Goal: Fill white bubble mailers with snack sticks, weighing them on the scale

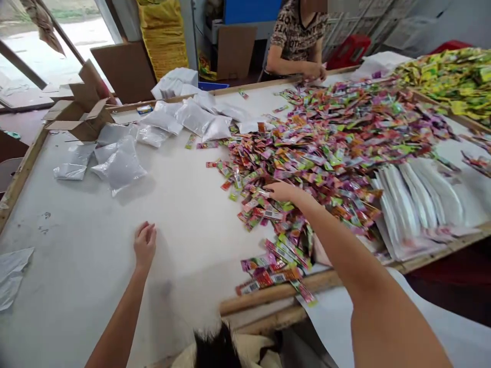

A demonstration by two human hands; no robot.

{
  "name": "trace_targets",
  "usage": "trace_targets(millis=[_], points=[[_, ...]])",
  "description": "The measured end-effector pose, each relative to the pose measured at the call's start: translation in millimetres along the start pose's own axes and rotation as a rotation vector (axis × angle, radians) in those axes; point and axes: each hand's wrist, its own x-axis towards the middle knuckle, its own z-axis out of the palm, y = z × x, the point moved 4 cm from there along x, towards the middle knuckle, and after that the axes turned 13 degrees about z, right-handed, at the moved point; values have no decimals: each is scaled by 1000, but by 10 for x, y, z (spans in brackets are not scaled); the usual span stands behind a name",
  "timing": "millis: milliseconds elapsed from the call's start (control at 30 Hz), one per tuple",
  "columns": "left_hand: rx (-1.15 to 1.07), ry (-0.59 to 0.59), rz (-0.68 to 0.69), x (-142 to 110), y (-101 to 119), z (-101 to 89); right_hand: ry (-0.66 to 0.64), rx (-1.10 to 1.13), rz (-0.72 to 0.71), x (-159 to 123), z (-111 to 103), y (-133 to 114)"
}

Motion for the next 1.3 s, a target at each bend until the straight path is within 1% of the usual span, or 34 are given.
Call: trace_targets(millis=[67, 100, 133, 200, 233, 267, 300, 333, 367, 433, 467, 500, 567, 633, 700, 800, 833, 900, 967, 1033, 1067, 1100, 1133, 1167, 1200, 1267, 1300], points=[[127, -98, 41, -534, 42, -284, -7, 76, 65, -244, -95, 91], [186, -139, 57, -770, 51, -426, 34, 141, 113, -370, -147, 141], [247, -179, 74, -978, 54, -563, 110, 220, 169, -499, -194, 196], [372, -237, 108, -1289, 49, -802, 331, 364, 299, -755, -237, 314], [428, -243, 120, -1388, 41, -900, 438, 401, 370, -874, -213, 366], [475, -233, 122, -1452, 31, -980, 511, 408, 442, -976, -152, 403], [511, -211, 117, -1487, 19, -1041, 532, 404, 516, -1054, -57, 422], [536, -185, 112, -1497, 9, -1080, 497, 401, 572, -1103, 65, 418], [552, -164, 110, -1491, 2, -1099, 417, 406, 594, -1126, 200, 385], [568, -148, 114, -1457, 2, -1095, 221, 429, 548, -1135, 448, 251], [570, -145, 119, -1439, 7, -1084, 154, 435, 507, -1142, 533, 171], [566, -142, 121, -1425, 15, -1075, 126, 434, 469, -1163, 581, 98], [555, -131, 116, -1411, 32, -1066, 170, 420, 433, -1267, 594, -10], [551, -131, 108, -1413, 47, -1060, 226, 399, 404, -1466, 580, -86], [554, -135, 99, -1419, 61, -1053, 202, 378, 393, -1740, 637, -144], [550, -144, 83, -1415, 75, -1047, 89, 374, 440, -2197, 877, -203], [549, -146, 78, -1408, 77, -1052, 75, 383, 457, -2334, 966, -218], [555, -152, 72, -1385, 76, -1068, 100, 410, 470, -2543, 1111, -245], [561, -157, 68, -1356, 76, -1078, 155, 444, 469, -2651, 1194, -259], [560, -135, 39, -1342, 97, -1047, 204, 483, 462, -2659, 1207, -266], [552, -112, 14, -1352, 127, -1001, 219, 504, 455, -2627, 1187, -272], [527, -95, -1, -1377, 181, -922, 228, 526, 443, -2576, 1149, -282], [480, -95, 5, -1419, 265, -804, 232, 549, 428, -2508, 1092, -295], [410, -121, 40, -1478, 380, -649, 235, 573, 413, -2428, 1016, -305], [320, -178, 104, -1556, 528, -463, 243, 596, 397, -2343, 922, -309], [122, -346, 267, -1762, 880, -69, 278, 639, 364, -2189, 694, -279], [41, -430, 328, -1878, 1054, 104, 308, 658, 347, -2136, 576, -237]])
